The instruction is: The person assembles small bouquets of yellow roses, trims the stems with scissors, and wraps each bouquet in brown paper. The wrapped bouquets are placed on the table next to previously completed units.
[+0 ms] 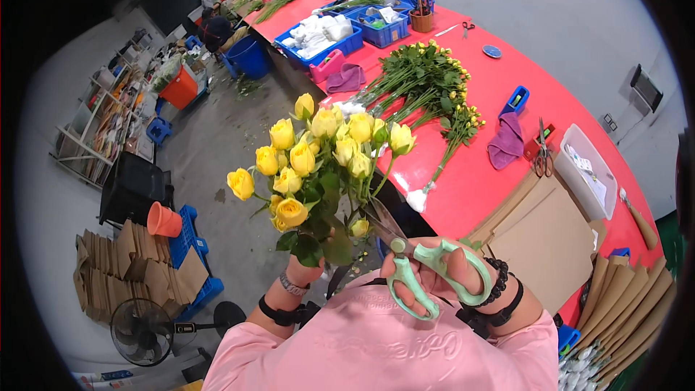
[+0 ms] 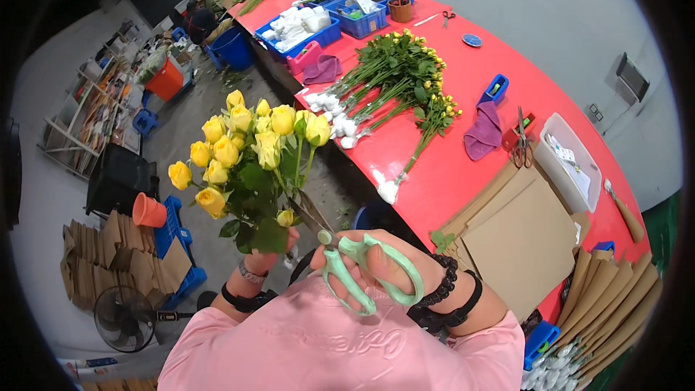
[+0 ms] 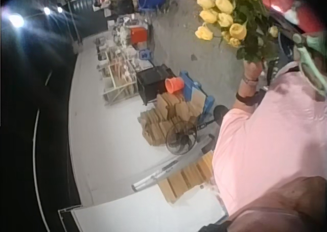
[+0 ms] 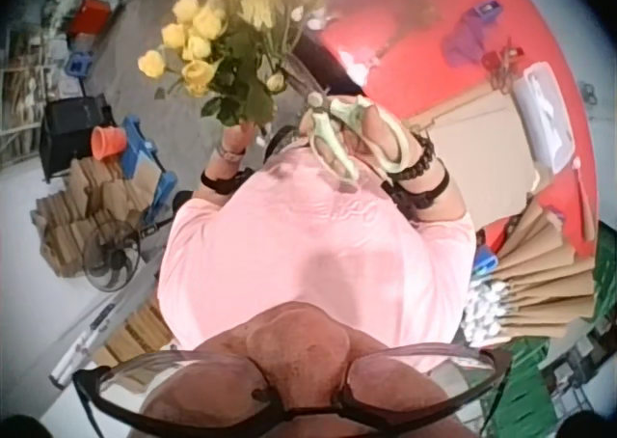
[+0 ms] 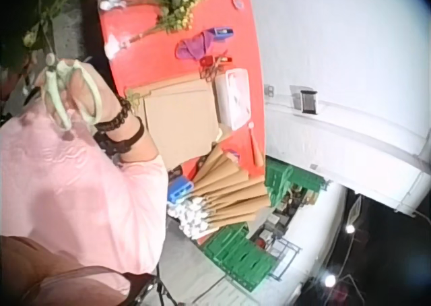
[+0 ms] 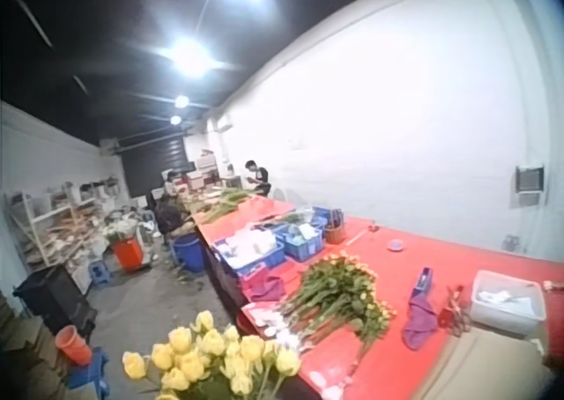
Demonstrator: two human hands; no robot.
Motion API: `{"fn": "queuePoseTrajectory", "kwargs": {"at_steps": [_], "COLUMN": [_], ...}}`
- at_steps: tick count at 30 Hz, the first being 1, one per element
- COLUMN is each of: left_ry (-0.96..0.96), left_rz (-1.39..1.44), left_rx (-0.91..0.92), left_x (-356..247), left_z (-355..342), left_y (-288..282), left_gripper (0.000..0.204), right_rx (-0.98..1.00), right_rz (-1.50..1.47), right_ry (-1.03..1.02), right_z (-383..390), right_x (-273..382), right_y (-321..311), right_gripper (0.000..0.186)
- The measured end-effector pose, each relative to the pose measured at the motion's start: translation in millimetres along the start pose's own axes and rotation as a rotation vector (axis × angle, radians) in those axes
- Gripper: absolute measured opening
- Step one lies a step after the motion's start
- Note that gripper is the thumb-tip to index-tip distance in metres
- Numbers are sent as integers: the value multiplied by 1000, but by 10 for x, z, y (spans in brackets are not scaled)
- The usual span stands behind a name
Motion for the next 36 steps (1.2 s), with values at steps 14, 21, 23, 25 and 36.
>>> {"fn": "queuePoseTrajectory", "kwargs": {"at_steps": [14, 21, 23, 25, 36], "left_ry": [7, -63, 21, 27, 63], "left_rz": [1266, 1078, 1118, 903, 321], "left_rx": [185, 189, 151, 49, -223], "left_x": [-541, -424, -495, -523, -695], "left_z": [-200, -98, -107, -107, -43], "left_y": [420, 311, 351, 331, 44], "left_gripper": [44, 46, 45, 37, 15], "right_rx": [-72, -121, -133, -120, -341], "right_rz": [92, 91, 81, 39, 815], "right_ry": [151, 161, 188, 198, 654], "right_z": [-72, -93, -82, -54, 675], "right_x": [-2, 56, 36, 5, -692], "right_y": [-34, -2, -13, -44, -1127], "right_gripper": [99, 91, 88, 77, 59]}}
Point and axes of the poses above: each hand's wrist, its own z-axis away from the middle knuckle, its own y-axis out of the palm, x = y × z, the point moved 4 cm from there along -z, towards the middle knuckle, and after that the axes turned 9 degrees about z, right-handed, at the moved point
